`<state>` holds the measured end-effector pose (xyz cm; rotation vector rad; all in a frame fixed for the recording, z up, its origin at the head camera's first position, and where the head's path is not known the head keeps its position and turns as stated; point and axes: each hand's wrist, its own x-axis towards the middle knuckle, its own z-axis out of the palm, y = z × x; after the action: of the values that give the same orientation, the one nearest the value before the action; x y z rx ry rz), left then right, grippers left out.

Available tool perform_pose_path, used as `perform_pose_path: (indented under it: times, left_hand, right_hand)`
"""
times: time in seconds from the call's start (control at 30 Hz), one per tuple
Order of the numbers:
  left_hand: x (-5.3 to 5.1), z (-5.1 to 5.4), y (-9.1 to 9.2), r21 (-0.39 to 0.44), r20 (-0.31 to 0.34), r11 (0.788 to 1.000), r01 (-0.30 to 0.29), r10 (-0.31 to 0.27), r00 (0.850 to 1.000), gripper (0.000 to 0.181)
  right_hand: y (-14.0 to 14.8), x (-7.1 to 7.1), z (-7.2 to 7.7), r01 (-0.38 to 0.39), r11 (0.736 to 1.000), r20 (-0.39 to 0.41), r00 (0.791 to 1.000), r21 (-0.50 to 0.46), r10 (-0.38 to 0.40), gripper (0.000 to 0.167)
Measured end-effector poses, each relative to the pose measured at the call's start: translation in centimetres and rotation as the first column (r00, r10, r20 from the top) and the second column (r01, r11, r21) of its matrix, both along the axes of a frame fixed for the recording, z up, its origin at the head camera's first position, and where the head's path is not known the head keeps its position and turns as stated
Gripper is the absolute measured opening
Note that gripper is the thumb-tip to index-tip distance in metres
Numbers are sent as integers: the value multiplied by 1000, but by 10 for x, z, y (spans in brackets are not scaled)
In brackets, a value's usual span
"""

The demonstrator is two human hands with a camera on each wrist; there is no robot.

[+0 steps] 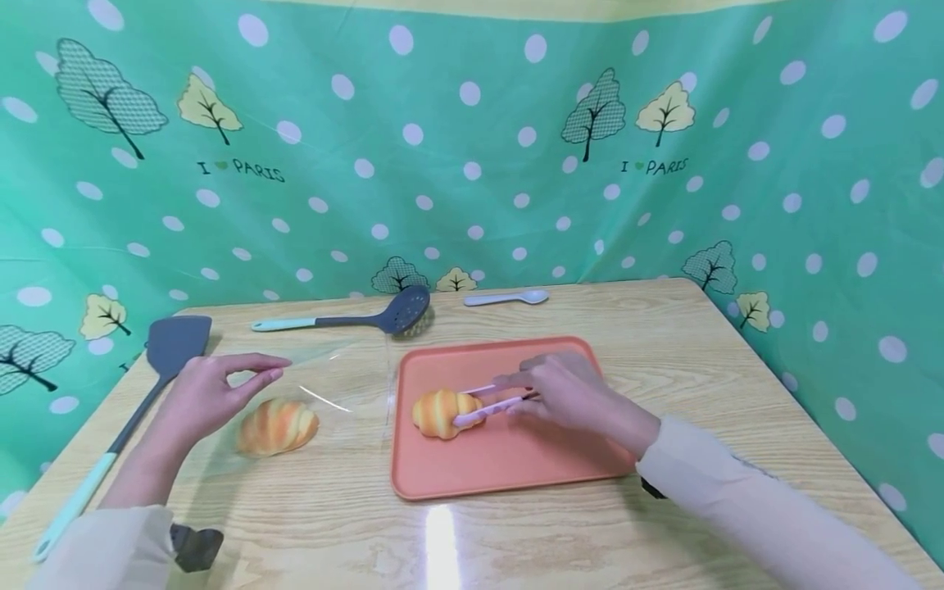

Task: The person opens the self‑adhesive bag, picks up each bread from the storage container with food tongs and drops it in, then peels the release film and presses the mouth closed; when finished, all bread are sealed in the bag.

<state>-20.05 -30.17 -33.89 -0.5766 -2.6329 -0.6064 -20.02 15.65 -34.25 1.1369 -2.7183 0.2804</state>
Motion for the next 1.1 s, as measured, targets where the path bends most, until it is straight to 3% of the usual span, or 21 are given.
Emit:
perform_pose_path:
  times: [0.3,0.77,1.1]
  left_hand:
    - [-1,-1,-4,-7,-2,1000,6,-6,1000,17]
    - [-1,0,-5,12,6,1000,21,-22,1000,17]
    - [0,0,-8,35,17,999,-1,0,1000,16]
  right_hand:
    - [-16,-1,11,43,999,-131,990,-23,-46,45]
    - [-76,-22,23,-39,999,-247,968,35,47,42]
    - [-99,-37,18,-26,1000,-236,971,18,29,39]
